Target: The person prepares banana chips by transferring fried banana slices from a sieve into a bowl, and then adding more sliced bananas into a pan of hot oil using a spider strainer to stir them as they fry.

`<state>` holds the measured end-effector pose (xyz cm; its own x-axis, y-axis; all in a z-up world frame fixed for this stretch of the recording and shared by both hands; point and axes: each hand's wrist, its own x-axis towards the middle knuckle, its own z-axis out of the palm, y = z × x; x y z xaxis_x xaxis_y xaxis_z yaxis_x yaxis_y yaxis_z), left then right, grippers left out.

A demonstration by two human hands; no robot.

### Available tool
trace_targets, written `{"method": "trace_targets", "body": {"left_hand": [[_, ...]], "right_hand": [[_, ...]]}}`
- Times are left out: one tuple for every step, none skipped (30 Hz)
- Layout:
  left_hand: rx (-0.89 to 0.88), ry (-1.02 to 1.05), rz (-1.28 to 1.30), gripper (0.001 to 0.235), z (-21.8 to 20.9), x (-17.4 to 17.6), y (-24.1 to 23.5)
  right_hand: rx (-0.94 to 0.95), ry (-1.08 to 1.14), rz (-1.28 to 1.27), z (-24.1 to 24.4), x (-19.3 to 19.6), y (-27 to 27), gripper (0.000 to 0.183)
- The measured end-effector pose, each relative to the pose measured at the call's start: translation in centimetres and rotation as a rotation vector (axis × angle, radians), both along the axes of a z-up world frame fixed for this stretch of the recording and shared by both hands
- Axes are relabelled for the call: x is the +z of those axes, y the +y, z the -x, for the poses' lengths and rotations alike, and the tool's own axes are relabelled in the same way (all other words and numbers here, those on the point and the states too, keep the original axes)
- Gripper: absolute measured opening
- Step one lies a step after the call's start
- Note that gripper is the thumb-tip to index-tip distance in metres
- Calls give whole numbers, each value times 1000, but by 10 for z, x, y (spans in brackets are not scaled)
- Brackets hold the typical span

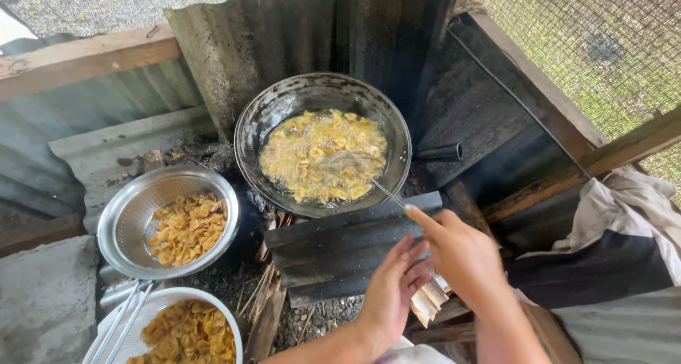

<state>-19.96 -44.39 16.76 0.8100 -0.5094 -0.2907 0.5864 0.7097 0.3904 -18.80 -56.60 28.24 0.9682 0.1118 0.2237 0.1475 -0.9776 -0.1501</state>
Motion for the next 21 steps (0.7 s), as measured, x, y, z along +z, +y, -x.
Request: {"method": "trace_targets", "body": {"left_hand": [[-47,34,-56,57,2,3,2],[-44,38,-55,57,4,5,2],[-67,-6,-67,58,6,6,1],[-91,-49,-76,59,8,7,0],[-90,-47,-73,59,10,7,-2],[-83,-23,-94,58,10,6,-5],[-76,1,-115,58,11,5,-7],[-78,0,-115,58,12,3,-9],[-55,-53,-115,57,12,0,-12],[-31,-106,-117,56,12,-4,-12],[-32,-107,-119,56,14,-8,-11],[-2,-126,-121,56,15,-12,-11],[27,-144,-124,56,14,-15,-12],[31,-141,-124,56,14,-20,-11],[39,-139,-61,50,11,-25,-9],[45,-137,4,45,11,-28,-9],[47,-134,5,45,12,-29,-11],[39,-139,-71,46,12,-29,-14],[30,-144,-146,47,11,-27,-15],[28,-149,-147,47,10,-24,-14],[3,-128,-193,49,12,-21,-10]], "right_hand": [[-37,27,10,13,10,-6,63],[-34,30,11,25,18,-10,63],[-32,34,13,36,25,-13,62],[-31,37,17,42,28,-16,62],[-31,40,21,40,25,-15,62],[11,-4,36,32,19,-12,59],[53,-48,51,25,14,-9,57],[50,-48,51,15,9,-7,57],[21,-65,31,1,5,-4,50],[-7,-83,10,-6,3,-2,44],[-8,-84,9,1,6,-2,44],[-35,-67,-42,13,11,-3,44],[-61,-49,-92,22,16,-3,44],[-57,-47,-92,29,18,-2,44],[-73,1,-54,35,19,-1,45],[-91,49,-15,40,19,-2,46],[-89,52,-14,31,14,0,46],[-58,4,-42,16,5,3,45],[-27,-45,-69,6,-1,4,44],[-30,-50,-71,3,-4,2,44],[-92,-79,-150,0,-7,0,40]]}}
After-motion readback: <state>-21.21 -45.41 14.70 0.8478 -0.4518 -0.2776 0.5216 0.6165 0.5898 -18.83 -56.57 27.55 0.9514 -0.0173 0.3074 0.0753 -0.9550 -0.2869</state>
